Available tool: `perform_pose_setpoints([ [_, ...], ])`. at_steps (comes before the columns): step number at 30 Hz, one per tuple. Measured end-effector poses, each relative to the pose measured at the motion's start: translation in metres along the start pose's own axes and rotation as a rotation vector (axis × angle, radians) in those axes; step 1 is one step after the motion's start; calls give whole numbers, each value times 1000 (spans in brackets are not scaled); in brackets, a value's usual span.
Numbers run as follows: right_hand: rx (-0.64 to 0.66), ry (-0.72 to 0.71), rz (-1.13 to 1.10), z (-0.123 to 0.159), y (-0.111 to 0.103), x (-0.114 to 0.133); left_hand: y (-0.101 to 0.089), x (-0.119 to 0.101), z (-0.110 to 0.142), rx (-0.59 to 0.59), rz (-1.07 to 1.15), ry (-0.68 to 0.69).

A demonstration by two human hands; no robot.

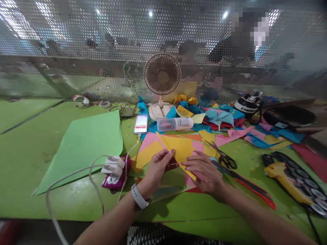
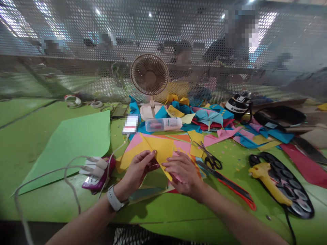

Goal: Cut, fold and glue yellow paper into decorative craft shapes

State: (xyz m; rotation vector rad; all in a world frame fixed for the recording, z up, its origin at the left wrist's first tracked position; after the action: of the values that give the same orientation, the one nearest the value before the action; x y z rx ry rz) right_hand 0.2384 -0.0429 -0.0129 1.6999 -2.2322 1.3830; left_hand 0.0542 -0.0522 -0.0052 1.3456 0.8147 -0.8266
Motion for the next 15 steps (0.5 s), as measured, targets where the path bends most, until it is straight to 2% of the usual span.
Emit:
perform_pose_setpoints([
  [9, -31, -21, 1, 1, -1, -4, -2, 4, -1, -36, 24, 37],
  [13, -123, -8, 36, 2, -3, -4, -4, 2, -3, -28, -36, 89],
  [15, -186, 63, 30, 3, -5, -6, -4, 1, -3, -20, -72, 94],
])
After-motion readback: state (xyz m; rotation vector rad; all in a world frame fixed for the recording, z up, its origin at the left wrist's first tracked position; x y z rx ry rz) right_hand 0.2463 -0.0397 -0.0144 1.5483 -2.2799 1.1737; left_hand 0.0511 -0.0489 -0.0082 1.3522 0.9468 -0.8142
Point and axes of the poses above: each hand's wrist, its own z-axis away from the middle knuckle, its own y-axis out of the palm, x = y × z, the point moved 1 cm from there along -z, towards the middle knuckle, and after that the axes turned 13 degrees about y, right-handed, at the moved point
